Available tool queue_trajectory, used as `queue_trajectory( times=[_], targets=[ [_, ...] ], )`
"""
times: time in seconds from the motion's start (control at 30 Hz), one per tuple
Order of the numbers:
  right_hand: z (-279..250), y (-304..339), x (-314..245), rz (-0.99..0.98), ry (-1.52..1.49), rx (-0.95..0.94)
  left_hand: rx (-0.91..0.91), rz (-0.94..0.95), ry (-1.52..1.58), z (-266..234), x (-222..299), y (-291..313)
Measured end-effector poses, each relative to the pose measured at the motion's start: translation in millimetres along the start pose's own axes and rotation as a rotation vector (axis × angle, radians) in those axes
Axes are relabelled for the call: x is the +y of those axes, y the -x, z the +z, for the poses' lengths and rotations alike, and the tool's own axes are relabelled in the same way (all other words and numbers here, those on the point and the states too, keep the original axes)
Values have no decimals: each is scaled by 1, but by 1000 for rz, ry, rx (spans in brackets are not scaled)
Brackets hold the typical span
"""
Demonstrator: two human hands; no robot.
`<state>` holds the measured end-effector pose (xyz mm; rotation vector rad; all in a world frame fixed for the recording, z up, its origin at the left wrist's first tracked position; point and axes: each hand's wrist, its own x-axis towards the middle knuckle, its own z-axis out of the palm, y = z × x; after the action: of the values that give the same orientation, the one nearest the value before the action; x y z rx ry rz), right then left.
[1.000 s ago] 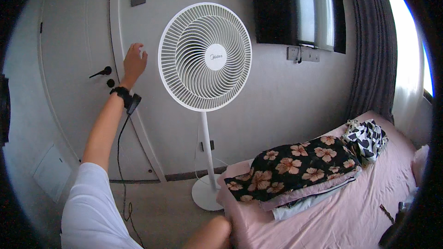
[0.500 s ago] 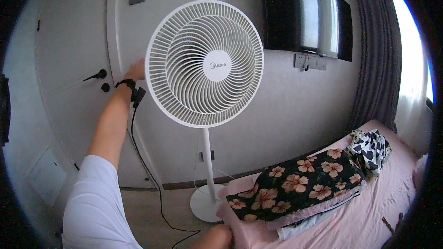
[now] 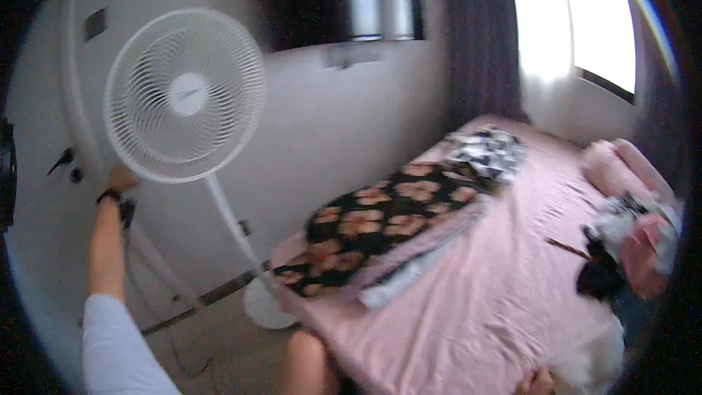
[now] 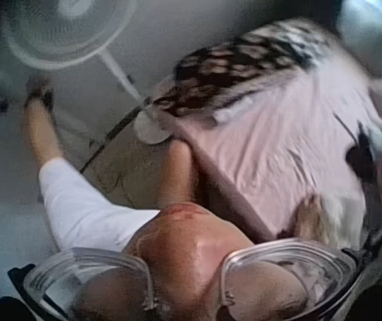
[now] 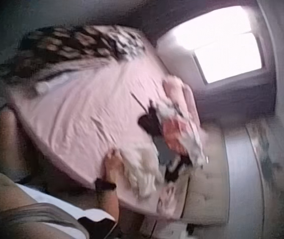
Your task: The person folds a black floral garment and a white button-down shirt on a bed, smoothing the fabric and aligning the sleeves before stacking them.
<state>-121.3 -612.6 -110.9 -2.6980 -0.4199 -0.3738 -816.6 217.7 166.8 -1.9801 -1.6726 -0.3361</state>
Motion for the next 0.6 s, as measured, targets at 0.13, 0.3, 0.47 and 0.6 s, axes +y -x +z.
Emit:
queue_trajectory(
  times=[0.13, 0.3, 0.47, 0.6],
  targets=[
    [6, 6, 7, -115, -107, 57, -427, -143, -162, 55, 23, 33],
    [4, 10, 25, -202, -370, -1, -302, -190, -59, 81, 76, 5],
    [-18, 19, 22, -209, -332, -77, -543, -171, -156, 17, 136, -12],
    [5, 6, 20, -275, -325, -85, -422, -129, -57, 21, 96, -23]
  ],
)
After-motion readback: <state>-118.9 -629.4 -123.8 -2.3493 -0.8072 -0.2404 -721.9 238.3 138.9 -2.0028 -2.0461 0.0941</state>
